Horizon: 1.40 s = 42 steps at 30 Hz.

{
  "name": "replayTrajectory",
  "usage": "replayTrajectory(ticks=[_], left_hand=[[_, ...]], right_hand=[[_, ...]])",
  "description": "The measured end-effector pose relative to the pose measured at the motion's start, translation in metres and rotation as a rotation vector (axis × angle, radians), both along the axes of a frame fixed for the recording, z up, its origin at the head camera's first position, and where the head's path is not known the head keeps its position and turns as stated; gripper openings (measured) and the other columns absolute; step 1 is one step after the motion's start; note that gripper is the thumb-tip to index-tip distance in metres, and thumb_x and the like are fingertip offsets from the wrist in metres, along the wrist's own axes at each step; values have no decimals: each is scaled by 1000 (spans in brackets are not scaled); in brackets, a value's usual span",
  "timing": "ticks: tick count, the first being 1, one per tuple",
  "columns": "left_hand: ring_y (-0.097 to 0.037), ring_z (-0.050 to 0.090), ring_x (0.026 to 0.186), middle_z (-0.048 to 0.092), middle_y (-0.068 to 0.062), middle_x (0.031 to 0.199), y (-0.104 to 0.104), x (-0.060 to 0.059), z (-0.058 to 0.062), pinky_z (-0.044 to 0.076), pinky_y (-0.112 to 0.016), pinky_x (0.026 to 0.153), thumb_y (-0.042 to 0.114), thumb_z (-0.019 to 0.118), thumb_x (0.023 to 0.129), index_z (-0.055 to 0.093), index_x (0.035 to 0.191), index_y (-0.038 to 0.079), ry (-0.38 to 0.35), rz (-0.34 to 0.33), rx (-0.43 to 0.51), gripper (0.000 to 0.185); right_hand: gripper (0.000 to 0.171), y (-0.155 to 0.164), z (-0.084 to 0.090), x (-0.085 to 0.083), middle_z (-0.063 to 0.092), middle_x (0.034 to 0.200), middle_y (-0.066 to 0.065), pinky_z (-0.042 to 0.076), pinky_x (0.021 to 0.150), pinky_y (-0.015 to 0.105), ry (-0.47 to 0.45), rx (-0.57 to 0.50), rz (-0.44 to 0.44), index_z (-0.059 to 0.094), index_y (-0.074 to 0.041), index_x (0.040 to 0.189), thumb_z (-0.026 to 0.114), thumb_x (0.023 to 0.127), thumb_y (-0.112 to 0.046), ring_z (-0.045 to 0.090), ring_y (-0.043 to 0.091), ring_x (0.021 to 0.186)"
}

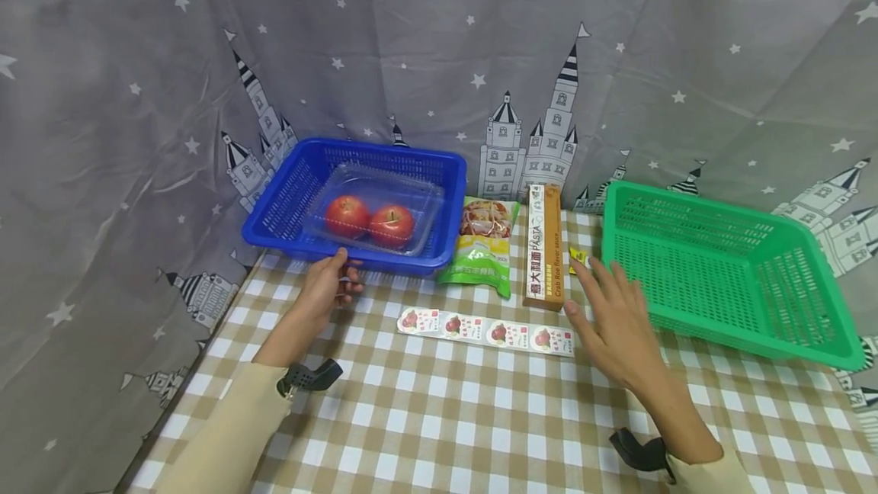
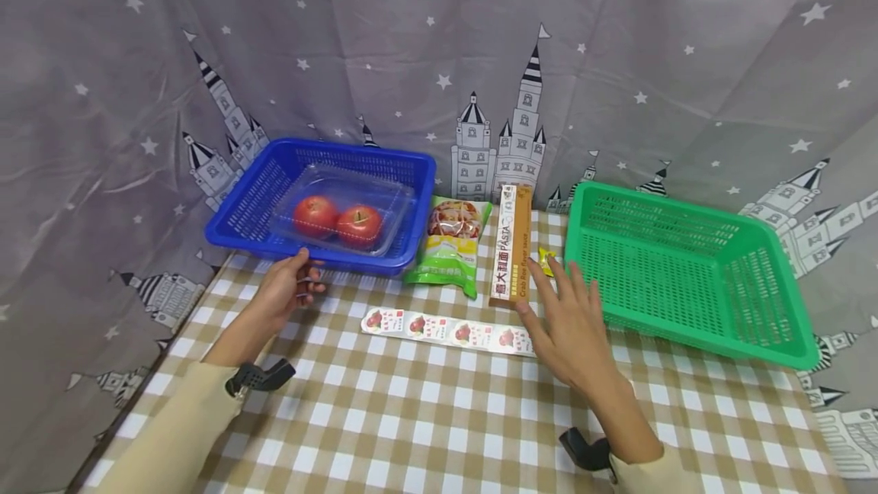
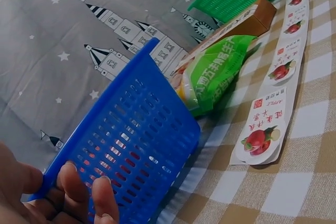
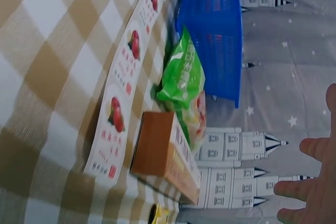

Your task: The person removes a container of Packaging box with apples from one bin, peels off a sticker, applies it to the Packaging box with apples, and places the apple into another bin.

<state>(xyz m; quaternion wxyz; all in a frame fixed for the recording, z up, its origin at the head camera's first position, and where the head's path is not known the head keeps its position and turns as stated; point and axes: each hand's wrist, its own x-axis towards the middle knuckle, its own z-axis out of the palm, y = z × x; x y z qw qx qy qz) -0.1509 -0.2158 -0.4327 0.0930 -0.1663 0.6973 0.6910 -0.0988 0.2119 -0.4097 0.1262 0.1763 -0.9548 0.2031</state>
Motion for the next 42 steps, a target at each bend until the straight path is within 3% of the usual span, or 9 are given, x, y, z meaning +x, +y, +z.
replayTrajectory(ticks=[15, 27, 35, 42], left_hand=[[-6, 57, 60, 54, 6, 70, -1, 0, 0, 40, -21, 52, 38, 33, 108, 53, 120, -5, -12, 7, 14, 48], [-5, 57, 59, 54, 6, 70, 0, 0, 0, 40, -21, 51, 41, 35, 107, 51, 122, -3, -17, 21, 48, 49], [-6, 57, 59, 55, 5, 71, 1, 0, 0, 41, -21, 52, 40, 34, 107, 48, 123, -3, -32, 20, 44, 48], [-5, 58, 59, 56, 6, 72, 3, -1, -2, 40, -20, 51, 39, 29, 108, 47, 123, -4, -25, 17, 31, 49]], right_hand=[[59, -53, 2, -38, 31, 154, 20, 13, 112, 61, -83, -10, 125, 30, -18, 154, 37, 104, -47, 19, 44, 143], [59, -100, 1, -66, 29, 155, 17, 26, 109, 60, -138, -44, 272, 26, -22, 156, 36, 104, -49, 24, 38, 142], [58, -133, 4, -84, 33, 152, 17, 26, 111, 53, -186, -130, 328, 30, -15, 154, 32, 106, -47, 28, 33, 141], [56, -162, 10, -100, 40, 147, 21, 25, 113, 49, -130, -138, 368, 34, -6, 151, 39, 106, -38, 34, 36, 137]])
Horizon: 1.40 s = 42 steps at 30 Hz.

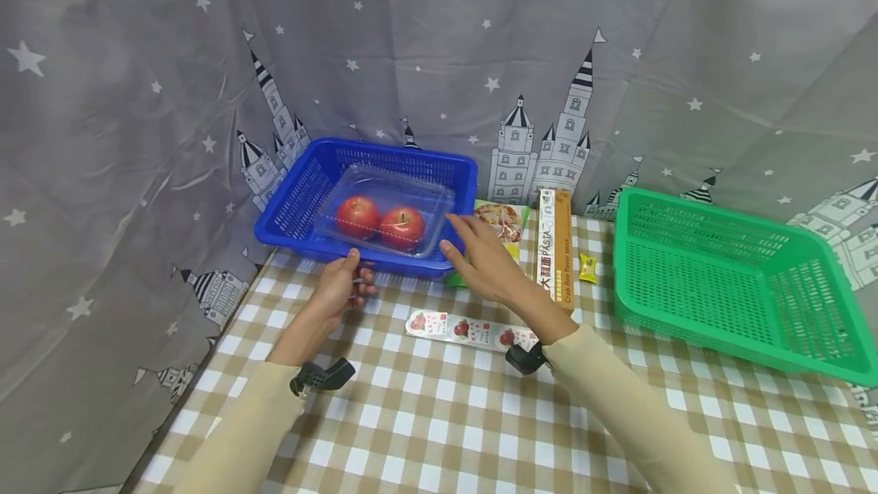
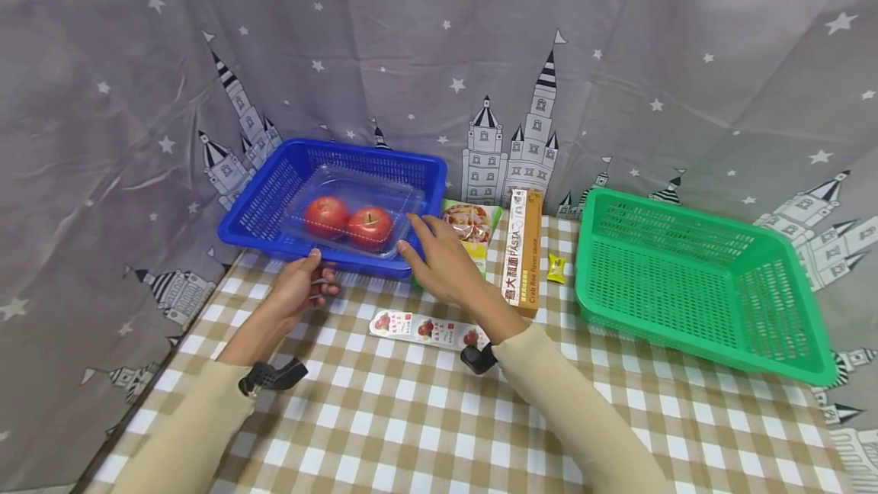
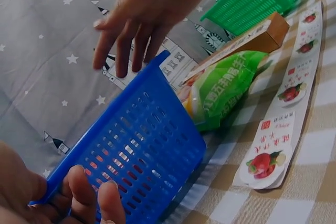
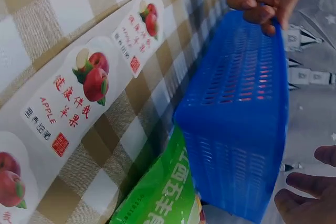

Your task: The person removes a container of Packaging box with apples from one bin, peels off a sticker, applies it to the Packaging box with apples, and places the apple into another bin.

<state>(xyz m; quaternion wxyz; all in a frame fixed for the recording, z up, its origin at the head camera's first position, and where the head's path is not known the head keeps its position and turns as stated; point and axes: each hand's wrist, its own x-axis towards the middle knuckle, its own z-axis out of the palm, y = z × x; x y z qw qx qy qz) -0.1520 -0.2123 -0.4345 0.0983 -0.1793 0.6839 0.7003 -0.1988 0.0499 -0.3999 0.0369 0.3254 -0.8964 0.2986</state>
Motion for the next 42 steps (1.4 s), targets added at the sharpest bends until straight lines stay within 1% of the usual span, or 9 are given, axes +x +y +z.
replayTrajectory(ticks=[3, 6, 13, 18, 24, 30, 35, 38, 42], left_hand=[[-5, 58, 59, 56, 6, 71, 2, 0, 0, 40, -20, 50, 39, 29, 108, 47, 118, -3, 0, 1, 12, 47], [-6, 59, 59, 57, 6, 71, 4, 0, 0, 40, -20, 50, 39, 29, 108, 48, 113, -1, -6, -1, 24, 44], [-5, 59, 60, 57, 6, 73, 5, 1, 1, 41, -20, 50, 40, 28, 108, 47, 113, 0, -25, -9, 31, 45], [-5, 60, 59, 56, 7, 72, 5, 1, 1, 41, -19, 49, 39, 27, 108, 47, 110, 2, -30, -1, 49, 42], [-5, 59, 59, 56, 6, 72, 4, 0, 0, 41, -20, 50, 40, 28, 108, 48, 105, 4, -25, -7, 60, 41], [-6, 60, 58, 58, 5, 72, 2, 0, 0, 41, -20, 50, 41, 28, 108, 47, 95, 7, -23, 0, 61, 41], [-6, 59, 59, 58, 6, 71, 1, 0, 2, 42, -20, 51, 42, 28, 107, 47, 99, 6, -12, -10, 53, 42], [-5, 59, 60, 59, 6, 71, 1, 0, 2, 42, -20, 50, 42, 28, 107, 47, 102, 6, -9, -9, 61, 41], [-6, 60, 60, 59, 6, 71, 0, 1, -1, 42, -20, 50, 42, 30, 107, 48, 97, 7, -8, -2, 74, 41]], right_hand=[[56, -9, 0, -5, 42, 146, 22, 27, 113, 46, 15, 28, 14, 35, -3, 150, 41, 105, -36, 37, 35, 136], [56, -17, 1, -8, 42, 147, 21, 27, 113, 45, -1, 51, 10, 34, -5, 151, 42, 105, -36, 37, 34, 136], [60, -43, 4, -21, 35, 151, 19, 28, 112, 46, -141, 59, -35, 23, -13, 156, 39, 105, -41, 33, 34, 139], [66, -58, 7, -32, 34, 149, 28, 31, 110, 49, -177, 126, -79, 19, -8, 156, 38, 104, -44, 37, 42, 135], [72, -70, 8, -41, 25, 150, 36, 30, 110, 50, -242, 154, -152, 12, -1, 155, 39, 104, -44, 36, 49, 133], [73, -77, 9, -47, 17, 152, 37, 26, 113, 48, -301, 121, -163, 10, 0, 155, 38, 104, -44, 29, 48, 138], [73, -81, 10, -58, 13, 156, 31, 20, 115, 47, -345, 88, -178, 10, -4, 156, 41, 104, -44, 20, 43, 143], [73, -84, 12, -63, 13, 158, 28, 17, 116, 44, -392, 17, -196, 12, -2, 156, 44, 103, -41, 16, 38, 145], [70, -88, 13, -65, 18, 158, 25, 15, 117, 42, -477, -108, -251, 12, 0, 155, 42, 103, -37, 14, 35, 146]])
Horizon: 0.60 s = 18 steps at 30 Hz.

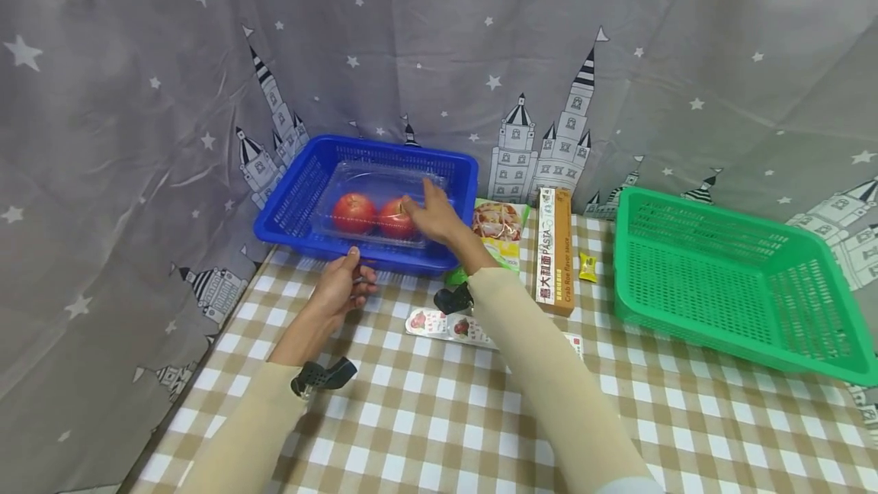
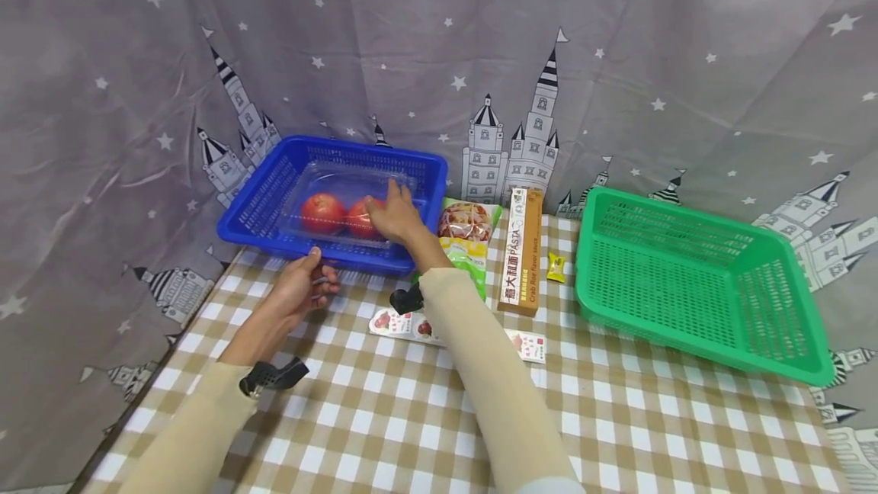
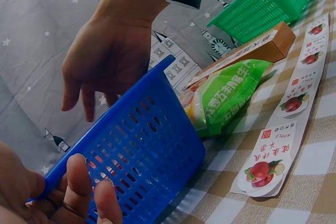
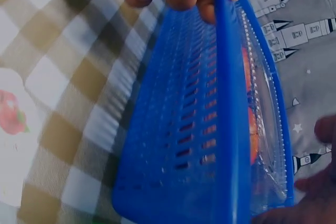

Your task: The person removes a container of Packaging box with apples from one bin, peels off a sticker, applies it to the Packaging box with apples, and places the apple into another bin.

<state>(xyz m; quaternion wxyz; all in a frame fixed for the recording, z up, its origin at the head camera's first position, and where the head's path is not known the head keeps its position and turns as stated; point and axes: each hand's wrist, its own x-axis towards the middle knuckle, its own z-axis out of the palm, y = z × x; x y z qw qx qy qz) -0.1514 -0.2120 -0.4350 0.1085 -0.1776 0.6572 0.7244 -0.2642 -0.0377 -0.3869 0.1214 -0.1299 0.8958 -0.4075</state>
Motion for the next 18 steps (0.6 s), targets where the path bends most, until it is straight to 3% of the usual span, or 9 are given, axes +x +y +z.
replayTrajectory(ticks=[4, 6, 10, 12, 14, 18], left_hand=[[-7, 59, 60, 59, 6, 71, -1, 1, -1, 41, -20, 50, 42, 31, 107, 49, 95, 7, 8, 0, 6, 40], [-6, 59, 60, 59, 6, 71, -1, 1, -1, 41, -20, 50, 42, 32, 107, 49, 95, 7, 11, -2, 9, 41], [-7, 59, 60, 59, 5, 71, 0, 1, -1, 41, -20, 50, 42, 33, 107, 50, 93, 7, 6, -3, 9, 41], [-7, 59, 61, 59, 5, 72, 0, 1, -1, 41, -20, 50, 43, 32, 107, 50, 93, 8, 3, -6, 5, 41], [-8, 59, 61, 59, 4, 72, 0, 1, -2, 41, -20, 50, 43, 32, 107, 50, 93, 8, 2, -1, 1, 42], [-8, 59, 61, 60, 4, 71, -1, 1, -2, 41, -20, 50, 43, 32, 107, 50, 93, 8, 9, 4, 0, 42]], right_hand=[[68, -3, -4, 1, 24, 156, 24, 20, 116, 44, -104, -105, -118, 12, -4, 156, 43, 104, -35, 18, 37, 145], [68, -4, -6, 1, 26, 156, 23, 31, 110, 48, -177, -186, -169, 12, -9, 157, 46, 103, -32, 22, 38, 143], [71, -5, -12, 1, 25, 156, 21, 52, 85, 52, -270, -341, -217, 12, -16, 158, 52, 100, -17, 37, 35, 134], [73, -4, -13, 1, 26, 156, 20, 54, 76, 45, -269, -365, -222, 14, -17, 158, 52, 97, -6, 43, 31, 125], [77, -4, -14, 2, 27, 155, 20, 53, 69, 41, -278, -400, -226, 19, -18, 157, 51, 91, 5, 51, 27, 102], [82, -5, -15, 2, 29, 153, 22, 53, 67, 42, -334, -458, -227, 24, -20, 157, 47, 85, 13, 42, 15, 66]])
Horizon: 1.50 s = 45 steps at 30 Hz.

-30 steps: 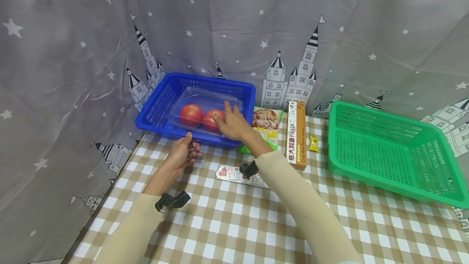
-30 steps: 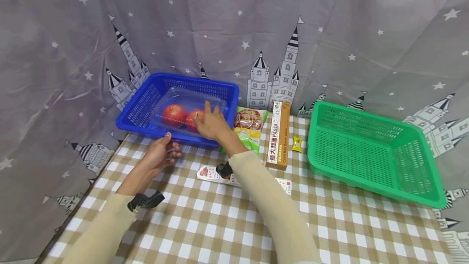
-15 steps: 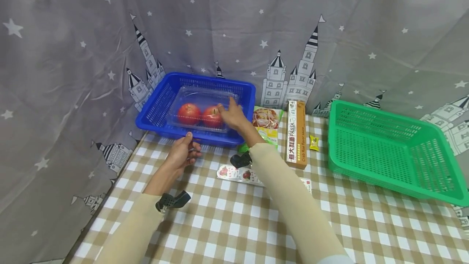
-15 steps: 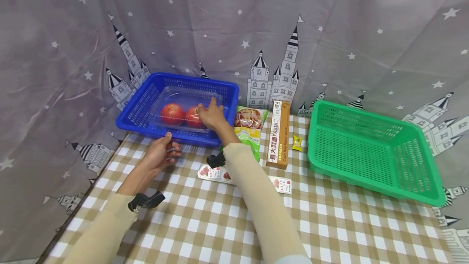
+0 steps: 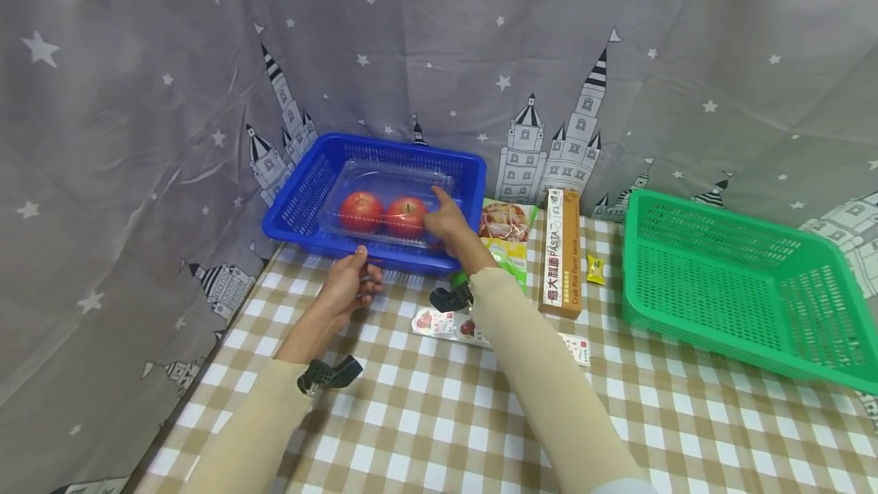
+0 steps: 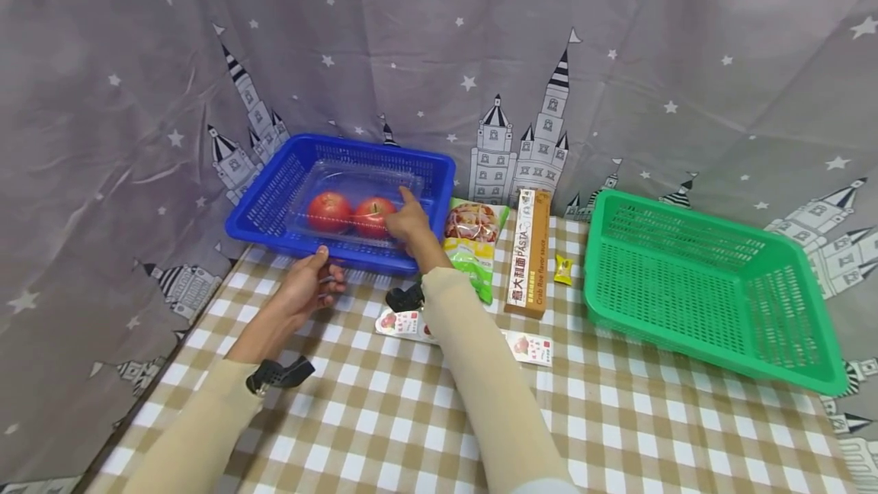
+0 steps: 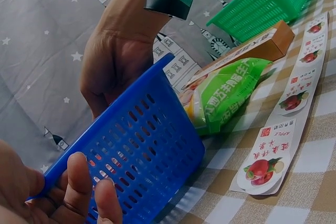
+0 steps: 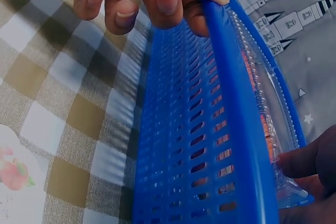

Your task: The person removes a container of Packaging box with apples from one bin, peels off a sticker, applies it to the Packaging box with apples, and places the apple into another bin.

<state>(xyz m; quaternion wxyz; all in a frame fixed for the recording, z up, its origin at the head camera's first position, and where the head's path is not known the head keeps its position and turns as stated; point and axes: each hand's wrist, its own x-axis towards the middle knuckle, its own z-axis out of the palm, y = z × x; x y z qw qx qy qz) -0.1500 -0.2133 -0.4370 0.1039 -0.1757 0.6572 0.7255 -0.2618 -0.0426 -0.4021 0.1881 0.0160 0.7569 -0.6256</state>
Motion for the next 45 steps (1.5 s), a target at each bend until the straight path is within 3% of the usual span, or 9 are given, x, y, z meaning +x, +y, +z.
replayTrajectory(ticks=[6, 10, 15, 19, 27, 32, 37, 41, 45], left_hand=[[-8, 59, 61, 60, 5, 71, 0, 1, 1, 41, -21, 50, 43, 32, 107, 51, 92, 8, -7, 7, 3, 42], [-8, 58, 61, 59, 5, 71, 1, 1, 1, 41, -21, 50, 43, 31, 107, 50, 93, 8, -10, 3, -5, 43], [-9, 58, 61, 59, 4, 71, 0, 2, 2, 41, -21, 50, 43, 31, 107, 51, 91, 7, -8, 7, -19, 44], [-9, 57, 61, 59, 4, 71, 1, 2, 2, 41, -21, 50, 42, 31, 107, 51, 89, 8, 0, 12, -30, 44], [-8, 57, 60, 59, 4, 70, 1, 1, 2, 40, -21, 49, 41, 33, 107, 52, 88, 7, 11, 25, -39, 43], [-8, 57, 60, 59, 5, 69, 2, 1, 3, 41, -21, 49, 41, 32, 107, 52, 90, 7, 6, 20, -45, 43], [-8, 58, 59, 60, 4, 69, 3, 1, 3, 41, -21, 49, 41, 33, 107, 52, 91, 8, -5, 30, -44, 41], [-8, 58, 59, 60, 4, 69, 2, 1, 1, 41, -21, 48, 40, 32, 107, 51, 90, 8, -5, 32, -29, 41], [-7, 58, 58, 59, 5, 68, 2, 1, 0, 41, -20, 48, 41, 32, 107, 50, 92, 7, 5, 27, -31, 41]], right_hand=[[82, -2, 0, 1, 28, 152, 21, 53, 77, 60, -44, -45, -46, 27, -23, 156, 48, 86, 14, 51, 27, 71], [82, -6, 0, 2, 34, 151, 20, 55, 77, 55, 8, 13, -94, 33, -22, 154, 50, 83, 15, 53, 33, 94], [82, -10, 3, 6, 39, 150, 18, 46, 96, 42, 86, 123, -115, 36, -19, 152, 53, 79, 14, 42, 30, 126], [80, -11, 9, 11, 41, 149, 18, 43, 101, 42, 115, 170, -130, 39, -19, 151, 54, 79, 12, 41, 30, 129], [79, -13, 21, 17, 39, 151, 14, 58, 63, 40, 109, 121, -128, 40, -24, 151, 51, 82, 13, 47, 33, 122], [76, -11, 30, 22, 35, 153, 14, 58, 60, 45, 95, 36, -114, 38, -25, 152, 48, 87, 12, 59, 25, 86], [73, -2, 39, 29, 40, 145, 20, 58, 67, 50, 67, -59, -78, 34, -27, 153, 47, 92, 11, 38, 11, 53], [73, 7, 49, 37, 34, 148, 26, 58, 67, 49, 44, -126, -50, 33, -27, 154, 46, 94, 11, 53, 23, 84], [74, 16, 57, 44, 31, 150, 28, 57, 70, 49, 29, -157, -18, 33, -29, 154, 45, 94, 12, 47, 34, 116]])
